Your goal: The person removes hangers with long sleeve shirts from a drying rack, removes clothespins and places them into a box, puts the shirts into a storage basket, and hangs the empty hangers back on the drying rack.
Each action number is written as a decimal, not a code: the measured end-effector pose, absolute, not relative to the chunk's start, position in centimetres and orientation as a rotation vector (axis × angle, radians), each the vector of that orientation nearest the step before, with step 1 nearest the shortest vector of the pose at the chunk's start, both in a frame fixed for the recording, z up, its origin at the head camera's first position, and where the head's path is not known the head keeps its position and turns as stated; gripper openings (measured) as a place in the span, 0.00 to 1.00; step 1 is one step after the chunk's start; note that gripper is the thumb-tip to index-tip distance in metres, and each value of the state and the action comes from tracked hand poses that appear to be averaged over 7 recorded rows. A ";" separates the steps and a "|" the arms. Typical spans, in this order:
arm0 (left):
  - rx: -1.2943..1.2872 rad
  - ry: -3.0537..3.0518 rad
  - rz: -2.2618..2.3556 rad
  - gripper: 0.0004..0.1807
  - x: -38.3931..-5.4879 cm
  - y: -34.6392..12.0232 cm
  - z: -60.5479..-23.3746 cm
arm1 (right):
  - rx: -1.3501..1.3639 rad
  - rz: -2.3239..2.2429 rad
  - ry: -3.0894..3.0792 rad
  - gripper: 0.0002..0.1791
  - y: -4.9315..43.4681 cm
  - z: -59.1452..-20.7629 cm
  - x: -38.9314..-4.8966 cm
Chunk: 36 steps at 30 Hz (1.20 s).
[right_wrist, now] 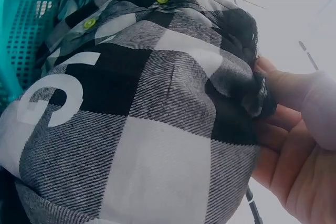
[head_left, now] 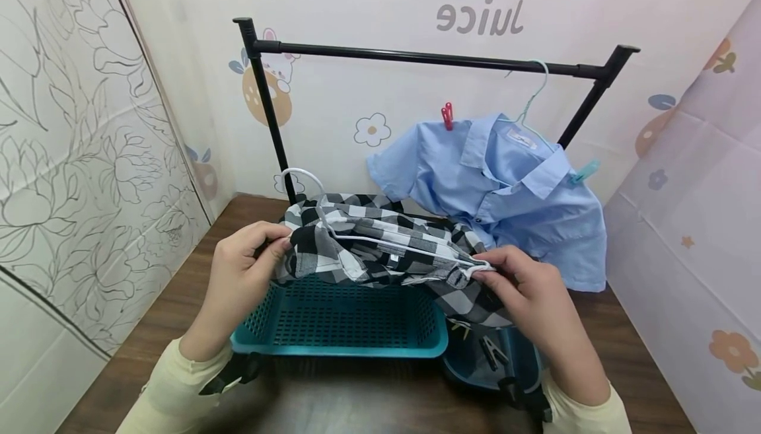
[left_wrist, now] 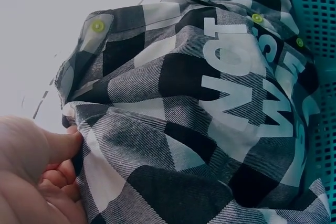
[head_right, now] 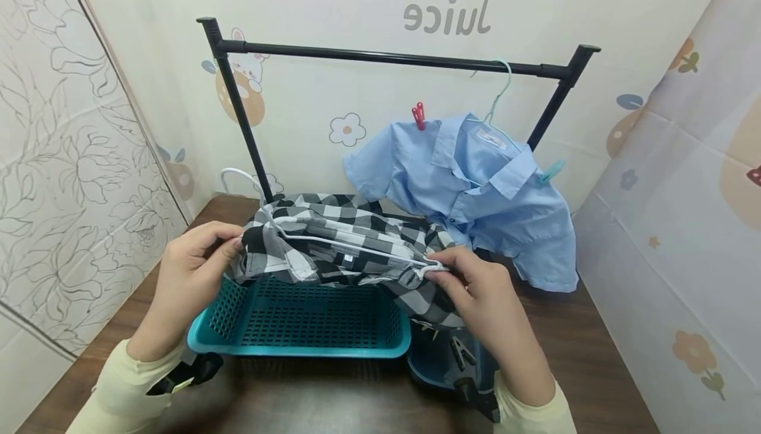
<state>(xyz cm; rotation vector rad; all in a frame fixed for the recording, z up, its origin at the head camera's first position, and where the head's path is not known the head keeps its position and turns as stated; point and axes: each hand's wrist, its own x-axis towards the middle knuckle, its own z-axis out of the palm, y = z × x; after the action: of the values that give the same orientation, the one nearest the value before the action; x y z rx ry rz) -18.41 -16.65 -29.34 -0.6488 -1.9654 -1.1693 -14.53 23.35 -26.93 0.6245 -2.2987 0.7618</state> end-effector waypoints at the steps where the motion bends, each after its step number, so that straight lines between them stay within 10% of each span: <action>1: -0.640 -1.964 -1.173 0.06 -18.4 -16.7 -29.3 | 0.623 0.807 -2.313 0.14 23.4 -26.9 -14.5; 36: -0.396 -2.004 -1.411 0.03 -18.8 -16.7 -29.2 | 0.711 2.023 -1.932 0.14 23.2 -28.5 -16.9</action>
<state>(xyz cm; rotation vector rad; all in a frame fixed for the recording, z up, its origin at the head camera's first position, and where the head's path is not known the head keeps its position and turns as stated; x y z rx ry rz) -18.77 -16.73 -29.22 -0.3964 -2.0040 -1.4113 -16.93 23.24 -28.46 0.7109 -1.9320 2.0231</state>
